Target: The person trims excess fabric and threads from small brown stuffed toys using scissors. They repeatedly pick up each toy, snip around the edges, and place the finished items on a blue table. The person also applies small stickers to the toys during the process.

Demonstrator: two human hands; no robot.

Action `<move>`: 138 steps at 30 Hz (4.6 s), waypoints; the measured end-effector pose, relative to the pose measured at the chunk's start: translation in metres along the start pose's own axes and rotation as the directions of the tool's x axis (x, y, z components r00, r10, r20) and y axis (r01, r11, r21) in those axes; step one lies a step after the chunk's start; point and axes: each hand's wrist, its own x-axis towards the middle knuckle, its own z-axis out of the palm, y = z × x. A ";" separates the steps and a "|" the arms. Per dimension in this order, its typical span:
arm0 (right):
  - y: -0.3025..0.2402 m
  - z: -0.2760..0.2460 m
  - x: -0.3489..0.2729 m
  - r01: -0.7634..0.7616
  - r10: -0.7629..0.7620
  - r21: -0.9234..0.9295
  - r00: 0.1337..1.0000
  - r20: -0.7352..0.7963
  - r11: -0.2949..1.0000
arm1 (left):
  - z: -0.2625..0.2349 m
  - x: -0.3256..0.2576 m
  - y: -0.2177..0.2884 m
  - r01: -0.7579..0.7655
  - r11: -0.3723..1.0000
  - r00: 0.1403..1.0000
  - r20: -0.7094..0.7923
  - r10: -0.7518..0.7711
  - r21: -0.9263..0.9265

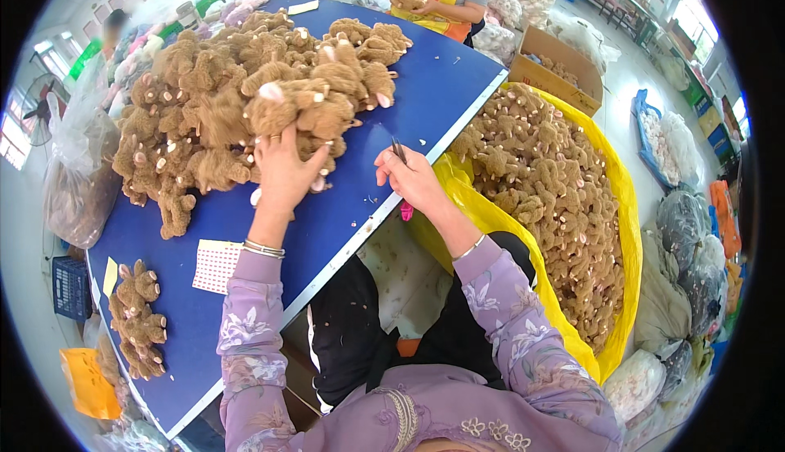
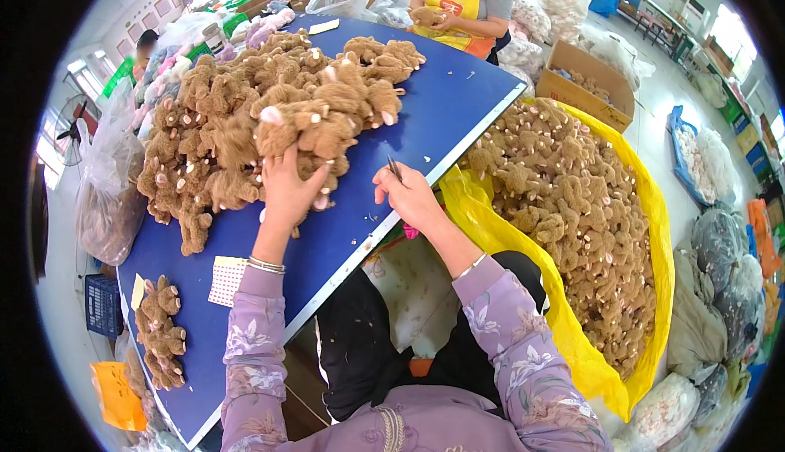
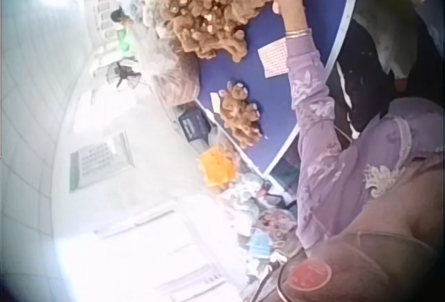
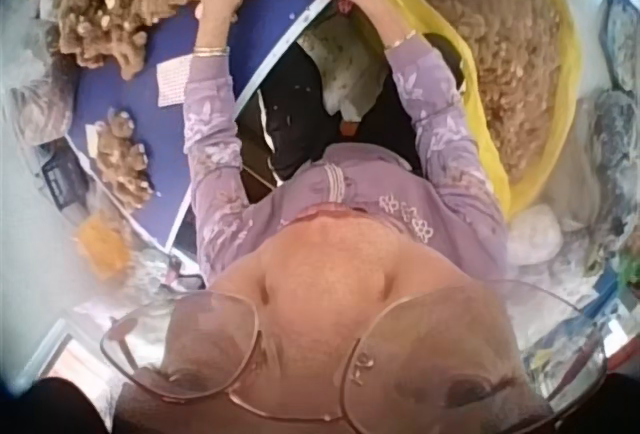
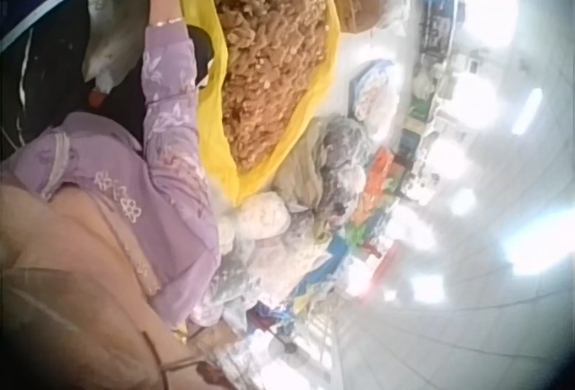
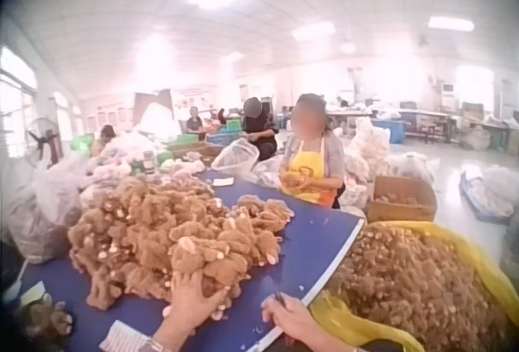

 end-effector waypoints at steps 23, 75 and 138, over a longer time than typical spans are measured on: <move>0.003 0.005 -0.008 0.101 -0.101 0.022 0.995 0.010 0.995 | -0.037 -0.041 0.001 0.138 -0.251 0.910 0.223 -0.350 -0.958; -0.001 0.015 -0.017 0.403 -0.410 -0.191 0.912 0.001 0.895 | 0.008 -0.065 0.051 0.372 0.517 0.928 0.330 -0.175 -0.771; -0.023 0.000 -0.017 0.120 -0.094 0.482 0.992 -0.079 0.868 | 0.001 -0.050 0.040 0.425 -0.114 0.890 0.438 -0.125 -0.898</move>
